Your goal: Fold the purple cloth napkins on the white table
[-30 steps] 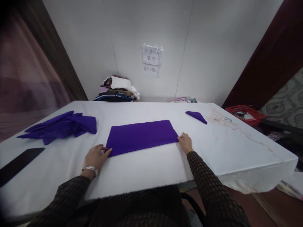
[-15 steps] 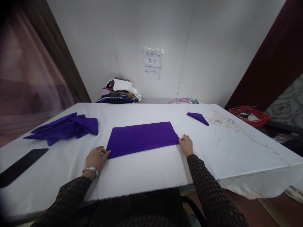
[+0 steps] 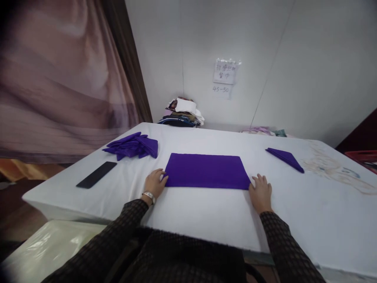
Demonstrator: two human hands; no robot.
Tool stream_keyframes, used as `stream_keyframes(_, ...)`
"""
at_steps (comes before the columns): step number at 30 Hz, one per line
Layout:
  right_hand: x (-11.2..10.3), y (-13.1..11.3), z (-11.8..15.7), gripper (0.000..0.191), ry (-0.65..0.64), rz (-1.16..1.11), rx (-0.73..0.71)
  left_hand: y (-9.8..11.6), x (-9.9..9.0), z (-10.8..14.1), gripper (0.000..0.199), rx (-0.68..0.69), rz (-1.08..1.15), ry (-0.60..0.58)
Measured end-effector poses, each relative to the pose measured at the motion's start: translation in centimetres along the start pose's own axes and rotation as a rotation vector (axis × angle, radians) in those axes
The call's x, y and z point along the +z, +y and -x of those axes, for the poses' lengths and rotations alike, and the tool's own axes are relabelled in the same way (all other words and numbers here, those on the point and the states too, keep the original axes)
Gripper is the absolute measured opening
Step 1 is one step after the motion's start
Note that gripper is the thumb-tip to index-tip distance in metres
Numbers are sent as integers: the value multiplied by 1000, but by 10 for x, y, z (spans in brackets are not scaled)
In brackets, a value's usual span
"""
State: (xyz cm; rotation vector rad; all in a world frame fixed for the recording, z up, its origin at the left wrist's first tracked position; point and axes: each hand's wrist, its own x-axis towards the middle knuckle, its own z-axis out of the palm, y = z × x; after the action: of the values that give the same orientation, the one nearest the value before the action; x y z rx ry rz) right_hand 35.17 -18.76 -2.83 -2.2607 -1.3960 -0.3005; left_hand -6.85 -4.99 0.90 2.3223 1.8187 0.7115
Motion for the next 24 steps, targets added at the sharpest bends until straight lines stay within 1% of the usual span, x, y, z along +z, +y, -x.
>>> stream_keyframes(2,-3,-31,3,46,-5,-38,-134,22,2,4,30,148,25,-20)
stream_keyframes(4,-1,-74,7,49,-78,-104,-257,48,10,8,37,303,32,-98)
stream_keyframes(6,4,-119,13,53,-238,-156,-415,70,22,11,47,452,17,-183)
stream_keyframes(7,8,-138,16,53,-326,-177,-486,77,29,12,52,501,-1,-218)
stream_keyframes(9,14,-167,21,54,-478,-195,-559,83,43,13,59,536,-47,-288)
stream_keyframes(11,19,-179,24,57,-574,-189,-586,81,53,14,63,520,-83,-357)
stream_keyframes(13,19,-175,24,62,-605,-172,-602,75,57,14,66,500,-91,-399)
stream_keyframes(16,14,-147,22,67,-577,-134,-589,70,57,13,68,488,-90,-410)
stream_keyframes(18,7,-120,21,69,-547,-97,-519,71,56,12,67,480,-96,-410)
stream_keyframes(21,-5,-73,22,70,-503,-36,-372,72,57,11,66,487,-106,-396)
stream_keyframes(24,-17,-32,26,68,-470,25,-245,72,59,10,66,495,-112,-386)
